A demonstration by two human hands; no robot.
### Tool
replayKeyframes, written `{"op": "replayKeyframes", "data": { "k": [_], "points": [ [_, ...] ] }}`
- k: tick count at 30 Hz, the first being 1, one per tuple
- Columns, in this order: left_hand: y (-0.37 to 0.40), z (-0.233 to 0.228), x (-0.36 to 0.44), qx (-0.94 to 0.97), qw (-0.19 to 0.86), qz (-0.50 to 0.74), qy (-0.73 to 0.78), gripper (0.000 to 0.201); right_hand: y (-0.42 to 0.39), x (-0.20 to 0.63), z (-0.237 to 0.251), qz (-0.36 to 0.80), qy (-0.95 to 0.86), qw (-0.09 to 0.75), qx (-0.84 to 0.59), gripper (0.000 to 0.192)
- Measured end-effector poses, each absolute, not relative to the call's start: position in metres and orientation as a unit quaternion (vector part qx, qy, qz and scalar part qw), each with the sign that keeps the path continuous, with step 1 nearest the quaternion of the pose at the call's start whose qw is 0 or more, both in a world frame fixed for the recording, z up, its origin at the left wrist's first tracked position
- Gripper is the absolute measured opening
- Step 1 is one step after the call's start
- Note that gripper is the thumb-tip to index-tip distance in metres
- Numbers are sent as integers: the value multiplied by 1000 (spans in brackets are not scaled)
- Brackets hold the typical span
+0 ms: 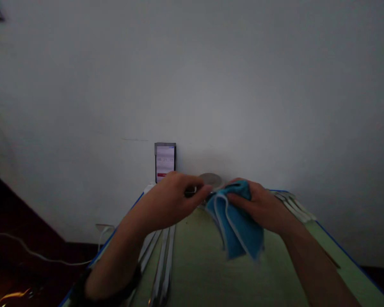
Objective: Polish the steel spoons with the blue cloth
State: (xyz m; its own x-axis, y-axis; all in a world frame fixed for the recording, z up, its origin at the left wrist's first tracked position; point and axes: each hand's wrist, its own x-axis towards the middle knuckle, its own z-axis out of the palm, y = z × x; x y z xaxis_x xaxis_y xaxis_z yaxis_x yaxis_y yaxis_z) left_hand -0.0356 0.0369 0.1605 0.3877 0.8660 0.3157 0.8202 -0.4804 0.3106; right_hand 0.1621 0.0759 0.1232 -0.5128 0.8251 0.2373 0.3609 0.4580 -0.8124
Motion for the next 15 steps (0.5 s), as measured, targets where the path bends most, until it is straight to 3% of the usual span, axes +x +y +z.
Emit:
{"op": "replayKeyframes", "data": {
  "k": [3, 5, 9, 15],
  "points": [
    [32, 161, -36, 868, 57, 155, 469, 40, 67, 174, 135, 321, -881, 171, -303, 24],
    [30, 160, -31, 879, 52, 139, 453, 40, 60, 174, 137, 272, -907, 134, -293, 27],
    [32, 154, -16, 887, 37, 158, 433, 36, 54, 166, 135, 217, -924, 144, -278, 26],
    [36, 150, -8, 882, 9, 176, 436, 31, 61, 163, 131, 238, -917, 191, -258, 20]
  ]
}}
